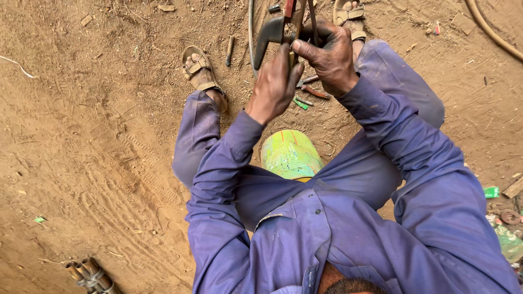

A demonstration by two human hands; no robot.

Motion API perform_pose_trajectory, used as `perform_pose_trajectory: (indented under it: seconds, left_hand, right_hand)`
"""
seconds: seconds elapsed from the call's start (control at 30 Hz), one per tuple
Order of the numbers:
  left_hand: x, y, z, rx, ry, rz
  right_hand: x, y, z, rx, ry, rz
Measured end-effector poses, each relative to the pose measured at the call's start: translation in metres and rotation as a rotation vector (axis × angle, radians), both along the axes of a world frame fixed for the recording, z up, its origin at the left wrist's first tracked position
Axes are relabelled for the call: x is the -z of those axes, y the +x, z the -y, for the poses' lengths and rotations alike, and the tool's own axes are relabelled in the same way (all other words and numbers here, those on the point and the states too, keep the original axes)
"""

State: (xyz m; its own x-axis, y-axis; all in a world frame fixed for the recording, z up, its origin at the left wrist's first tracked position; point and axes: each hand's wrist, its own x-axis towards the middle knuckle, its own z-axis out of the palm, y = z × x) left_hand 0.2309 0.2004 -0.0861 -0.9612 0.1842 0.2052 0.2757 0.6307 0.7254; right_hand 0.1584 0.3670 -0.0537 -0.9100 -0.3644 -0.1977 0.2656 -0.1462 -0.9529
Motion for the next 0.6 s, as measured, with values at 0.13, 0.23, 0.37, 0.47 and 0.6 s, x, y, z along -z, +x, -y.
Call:
perform_pose_trajectory:
  seconds: [0.13, 0.23, 0.37, 0.47, 0.6]
  left_hand:
    - [-0.009, -0.01, 0.021, -0.118, -0.048, 0.173]
    - [-0.002, -0.028, 0.039, -0.238, 0.163, -0.168]
    - [0.008, -0.031, 0.031, -0.288, 0.649, 0.274]
    - [0.013, -0.031, 0.029, -0.405, 0.88, 0.462]
    - [0.012, -0.038, 0.059, -0.452, 1.05, 0.4]
  right_hand:
    - [0.0, 0.001, -0.005, 0.001, 0.257, -0.182]
    - [0.002, 0.001, -0.005, 0.002, 0.307, -0.218]
    - [0.011, 0.006, 0.001, -0.065, 0.346, -0.354]
    - [0.019, 0.005, -0.001, -0.128, 0.384, -0.416]
    - [0.026, -0.01, -0.023, -0.192, 0.461, -0.556]
